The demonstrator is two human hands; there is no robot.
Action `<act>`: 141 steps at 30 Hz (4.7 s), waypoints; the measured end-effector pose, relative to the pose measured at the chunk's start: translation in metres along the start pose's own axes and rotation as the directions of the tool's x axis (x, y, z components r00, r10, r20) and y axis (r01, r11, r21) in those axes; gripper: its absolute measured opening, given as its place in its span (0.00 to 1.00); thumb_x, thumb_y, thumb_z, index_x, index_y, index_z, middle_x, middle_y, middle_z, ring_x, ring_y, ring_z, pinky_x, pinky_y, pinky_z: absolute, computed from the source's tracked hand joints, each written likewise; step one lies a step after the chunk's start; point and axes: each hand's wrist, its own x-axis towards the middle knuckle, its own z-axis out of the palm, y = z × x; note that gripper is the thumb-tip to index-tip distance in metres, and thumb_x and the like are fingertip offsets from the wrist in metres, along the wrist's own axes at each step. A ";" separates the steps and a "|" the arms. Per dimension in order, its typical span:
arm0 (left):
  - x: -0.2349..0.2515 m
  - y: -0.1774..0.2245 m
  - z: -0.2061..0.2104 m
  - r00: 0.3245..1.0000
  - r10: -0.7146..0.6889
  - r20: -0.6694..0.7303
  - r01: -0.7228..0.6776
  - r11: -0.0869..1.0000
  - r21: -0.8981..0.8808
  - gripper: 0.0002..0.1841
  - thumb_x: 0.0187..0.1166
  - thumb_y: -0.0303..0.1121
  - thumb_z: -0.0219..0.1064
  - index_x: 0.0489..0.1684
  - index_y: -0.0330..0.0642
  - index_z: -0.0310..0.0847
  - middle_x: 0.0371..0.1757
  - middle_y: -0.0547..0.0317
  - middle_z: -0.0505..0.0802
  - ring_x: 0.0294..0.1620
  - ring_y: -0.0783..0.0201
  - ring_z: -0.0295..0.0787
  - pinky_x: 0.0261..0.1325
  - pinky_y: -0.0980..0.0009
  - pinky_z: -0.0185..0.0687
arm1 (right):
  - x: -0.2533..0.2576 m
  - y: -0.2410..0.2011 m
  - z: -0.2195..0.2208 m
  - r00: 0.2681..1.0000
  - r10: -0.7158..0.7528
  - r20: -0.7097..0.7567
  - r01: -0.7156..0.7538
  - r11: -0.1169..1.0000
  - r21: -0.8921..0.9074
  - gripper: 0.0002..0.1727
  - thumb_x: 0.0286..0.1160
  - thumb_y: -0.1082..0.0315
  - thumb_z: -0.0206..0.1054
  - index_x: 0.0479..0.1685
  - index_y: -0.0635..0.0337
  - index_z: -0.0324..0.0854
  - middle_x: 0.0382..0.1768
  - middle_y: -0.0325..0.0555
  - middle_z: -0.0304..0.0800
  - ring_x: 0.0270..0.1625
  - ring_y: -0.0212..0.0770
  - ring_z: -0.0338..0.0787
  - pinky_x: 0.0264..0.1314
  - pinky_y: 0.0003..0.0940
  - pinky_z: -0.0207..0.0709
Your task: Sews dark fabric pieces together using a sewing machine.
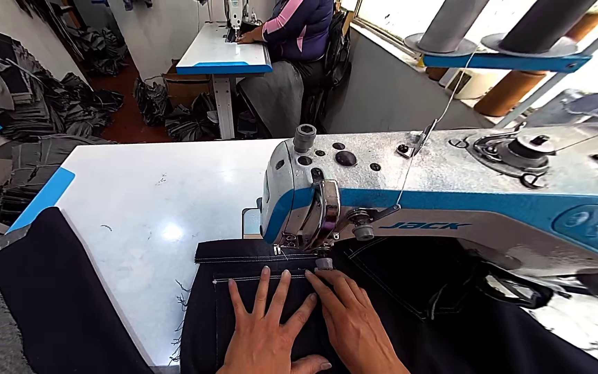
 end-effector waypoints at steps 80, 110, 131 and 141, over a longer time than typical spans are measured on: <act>0.014 -0.050 -0.022 0.964 -0.107 0.244 0.134 0.986 -0.099 0.44 0.72 0.82 0.38 0.93 0.81 0.50 0.98 0.56 0.49 0.97 0.37 0.24 0.76 0.13 0.16 | 0.041 -0.006 0.030 0.994 -0.109 0.032 0.105 0.987 0.118 0.21 0.74 0.72 0.55 0.56 0.55 0.94 0.62 0.47 0.94 0.70 0.50 0.90 0.69 0.40 0.83; 0.013 -0.057 -0.022 0.976 -0.089 0.198 0.135 0.962 -0.236 0.30 0.94 0.53 0.32 0.96 0.68 0.49 0.97 0.67 0.51 0.98 0.49 0.24 0.78 0.16 0.09 | 0.007 -0.060 -0.027 0.961 0.179 0.213 -0.208 0.971 0.119 0.23 0.80 0.48 0.62 0.39 0.60 0.89 0.29 0.45 0.89 0.24 0.40 0.87 0.26 0.37 0.82; 0.010 -0.058 -0.010 0.994 -0.060 0.089 0.069 0.992 -0.107 0.28 0.90 0.60 0.41 0.89 0.76 0.63 0.96 0.63 0.58 0.97 0.43 0.34 0.79 0.15 0.19 | 0.024 -0.072 -0.031 0.736 0.260 0.625 -0.347 0.938 0.018 0.26 0.85 0.52 0.58 0.23 0.63 0.81 0.18 0.51 0.80 0.28 0.53 0.86 0.31 0.50 0.72; 0.009 -0.055 -0.010 0.998 -0.052 0.028 0.054 0.996 -0.067 0.30 0.88 0.62 0.44 0.88 0.71 0.67 0.93 0.59 0.64 0.96 0.38 0.43 0.78 0.14 0.26 | 0.012 -0.058 -0.016 0.976 0.030 0.215 -0.036 0.999 0.020 0.22 0.69 0.47 0.72 0.33 0.59 0.86 0.30 0.49 0.86 0.31 0.51 0.91 0.26 0.45 0.83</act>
